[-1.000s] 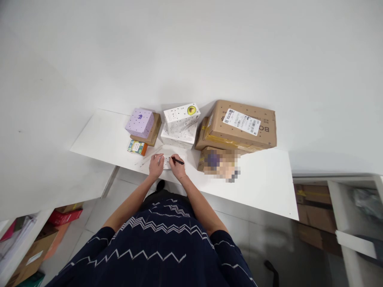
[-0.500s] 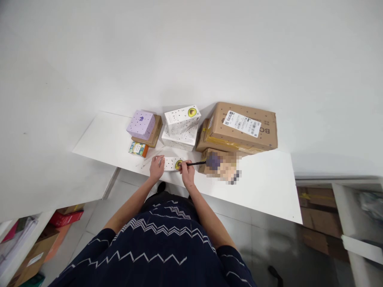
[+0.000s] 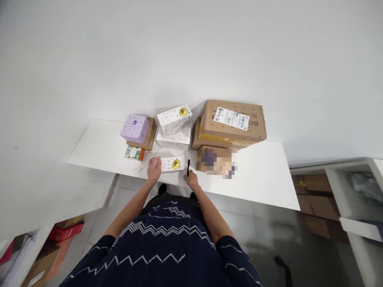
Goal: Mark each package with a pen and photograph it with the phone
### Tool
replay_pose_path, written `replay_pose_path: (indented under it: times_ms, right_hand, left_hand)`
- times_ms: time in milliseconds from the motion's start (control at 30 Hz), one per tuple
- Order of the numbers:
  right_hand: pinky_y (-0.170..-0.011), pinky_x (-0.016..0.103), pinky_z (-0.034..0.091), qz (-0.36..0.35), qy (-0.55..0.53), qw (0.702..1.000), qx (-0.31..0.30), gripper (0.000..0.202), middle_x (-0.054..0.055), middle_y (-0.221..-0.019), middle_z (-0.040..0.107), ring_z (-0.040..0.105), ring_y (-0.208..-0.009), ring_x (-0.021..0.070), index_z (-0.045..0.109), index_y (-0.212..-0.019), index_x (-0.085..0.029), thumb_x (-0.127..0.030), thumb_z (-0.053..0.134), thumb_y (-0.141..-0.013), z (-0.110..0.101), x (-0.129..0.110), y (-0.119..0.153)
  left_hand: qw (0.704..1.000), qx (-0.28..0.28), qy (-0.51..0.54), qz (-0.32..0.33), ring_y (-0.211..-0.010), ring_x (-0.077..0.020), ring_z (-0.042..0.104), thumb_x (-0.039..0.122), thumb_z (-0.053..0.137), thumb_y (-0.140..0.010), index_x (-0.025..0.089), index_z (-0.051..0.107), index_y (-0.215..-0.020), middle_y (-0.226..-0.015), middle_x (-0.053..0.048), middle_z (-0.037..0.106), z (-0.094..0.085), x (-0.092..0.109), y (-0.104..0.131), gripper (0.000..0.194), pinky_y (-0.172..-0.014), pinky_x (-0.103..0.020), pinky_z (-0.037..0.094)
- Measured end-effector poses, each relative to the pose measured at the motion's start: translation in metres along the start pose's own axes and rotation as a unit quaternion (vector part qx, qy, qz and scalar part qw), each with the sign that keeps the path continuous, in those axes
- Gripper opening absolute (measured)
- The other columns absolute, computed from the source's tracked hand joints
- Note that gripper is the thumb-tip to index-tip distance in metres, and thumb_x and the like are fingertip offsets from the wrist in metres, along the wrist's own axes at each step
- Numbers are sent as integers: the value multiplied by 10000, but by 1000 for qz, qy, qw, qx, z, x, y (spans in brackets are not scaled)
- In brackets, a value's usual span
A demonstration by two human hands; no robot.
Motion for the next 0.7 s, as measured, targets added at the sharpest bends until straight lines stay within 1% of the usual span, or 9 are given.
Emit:
replay_pose_path:
  times_ms: [167,267,333,400,433,500,533,600,700]
  right_hand:
    - [-666,260,452,-26,-2,1000,10,183,30,-729,672,655,-705,179,612,-972,-171,-295,603,-838,-12,-11,13]
    - [-722,288,484,-76,-9,997,12,211,35,-813,689,652,-731,181,631,-996,-196,-347,583,-858,-38,-23,34]
    - [-803,341,497,-123,2,991,45,289,73,-938,694,654,-832,215,630,-1084,-205,-401,546,-889,-74,-28,48]
    - [-908,434,478,-219,80,960,155,388,162,-1130,655,615,-1039,296,617,-1181,-181,-437,536,-901,-127,-40,64]
    - [-972,487,442,-242,132,941,198,467,200,-1257,597,549,-1173,343,584,-1259,-173,-452,567,-885,-150,-40,69]
    - [-1023,577,376,-231,234,916,230,653,233,-1469,425,386,-1347,417,473,-1404,-190,-483,633,-843,-181,-31,65]
    - [-1038,604,348,-212,273,911,224,743,236,-1528,347,313,-1396,436,416,-1449,-194,-495,666,-817,-190,-23,58]
    - [-1051,626,319,-170,324,911,189,876,235,-1580,260,232,-1440,447,325,-1499,-201,-510,710,-775,-196,-6,42]
    - [-1053,591,334,-146,345,916,146,922,227,-1566,297,261,-1440,406,250,-1524,-205,-467,717,-773,-188,8,29]
  left_hand:
    - [1000,-6,-11,5,-1177,-262,564,342,438,-983,217,638,-1207,-1199,-130,585,0,2,-1,325,-1037,-411,448]
    - [1000,-5,-14,11,-1175,-251,565,341,434,-986,218,634,-1211,-1191,-125,590,0,4,-1,325,-1038,-397,449]
    - [1000,-2,-12,15,-1177,-247,564,341,433,-987,216,636,-1207,-1186,-124,594,0,5,0,324,-1045,-393,445]
    - [1000,0,-11,13,-1180,-250,563,341,438,-985,216,637,-1202,-1188,-126,595,0,4,0,320,-1042,-396,448]
    - [1000,0,-10,10,-1178,-253,565,343,441,-984,218,637,-1202,-1192,-127,594,0,4,0,319,-1033,-398,454]
    - [1000,-1,-9,7,-1171,-256,570,344,445,-982,222,636,-1202,-1197,-126,591,0,3,0,315,-1019,-403,464]
    - [1000,-1,-8,7,-1169,-256,571,343,447,-982,223,636,-1201,-1197,-125,590,0,3,0,313,-1019,-404,464]
    - [1000,1,-6,9,-1166,-253,574,341,449,-981,223,637,-1198,-1193,-123,590,0,3,1,311,-1025,-402,461]
    - [1000,5,-3,9,-1165,-250,576,341,455,-978,226,639,-1200,-1187,-121,589,0,2,2,310,-1019,-394,468]
Point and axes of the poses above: each hand's wrist, its own y-axis away from the middle knuckle, its own z-axis out of the palm, x = y × z, the point moved 10 cm from there along -y, towards the middle knuckle
